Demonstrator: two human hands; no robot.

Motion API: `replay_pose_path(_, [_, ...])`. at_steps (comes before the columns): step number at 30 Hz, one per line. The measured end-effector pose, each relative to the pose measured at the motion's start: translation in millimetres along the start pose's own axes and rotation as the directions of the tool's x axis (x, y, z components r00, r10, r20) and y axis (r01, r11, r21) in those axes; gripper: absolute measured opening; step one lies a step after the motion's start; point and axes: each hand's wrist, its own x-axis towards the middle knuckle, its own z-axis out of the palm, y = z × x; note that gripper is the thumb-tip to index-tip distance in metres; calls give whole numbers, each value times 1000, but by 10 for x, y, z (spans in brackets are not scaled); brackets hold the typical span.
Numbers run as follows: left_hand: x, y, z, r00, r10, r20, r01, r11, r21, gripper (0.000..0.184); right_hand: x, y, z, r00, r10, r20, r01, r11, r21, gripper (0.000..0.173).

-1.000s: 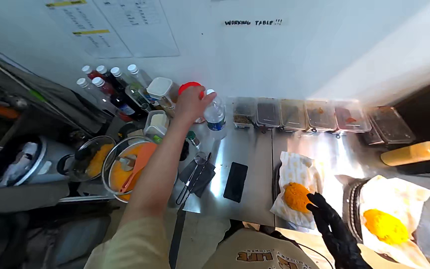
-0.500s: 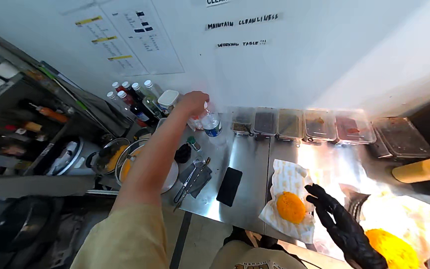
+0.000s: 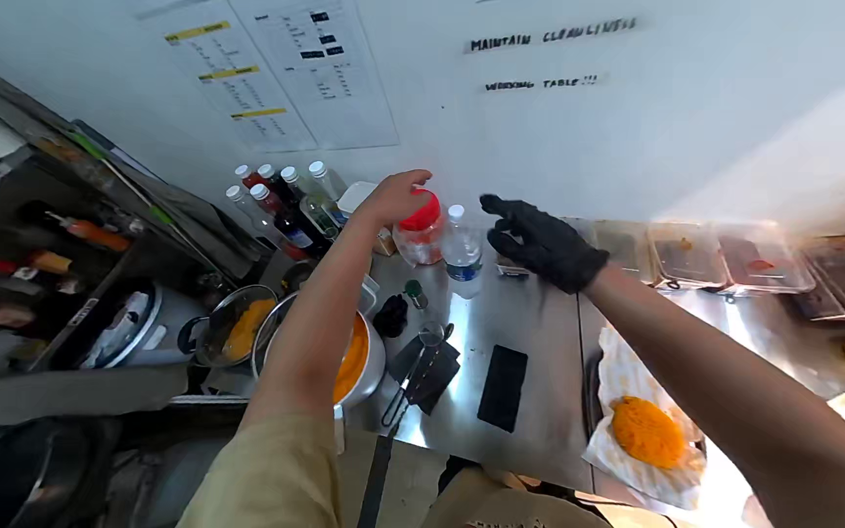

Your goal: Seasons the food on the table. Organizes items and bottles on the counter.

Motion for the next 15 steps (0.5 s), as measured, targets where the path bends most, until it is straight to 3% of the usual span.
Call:
replay_pose_path(2, [35,-452,41,980,-196,-43,196,981,-15,55,502,-76,214,997,57,47,-51,992,-116,57])
replay_pose_path(5, [109,-826,255,905,-426,-17,421,900,-113,68,962,-176,331,976,123,180,-68,956,-284,45])
replay_pose_path(8, [278,-986,511,854,-519,34,500,800,-331,79,1084,-274,342,958,196,210,-114,930,-348,34])
replay_pose_path(10, [434,-1012,627,834,-551,5,499,751,-432,92,1086,-320,375,942,270,200,-173,900,-399,40])
replay_pose_path(12, [637,-996,713,808,-584,-79,515,764,-388,107,1109,-366,419,902,391,182,-286,859,-426,53])
replay_pose_path(15, [902,-914,804,810,-573,-125,551,817,-170,124,1121,-374,463,875,474,96,-392,812,-433,55])
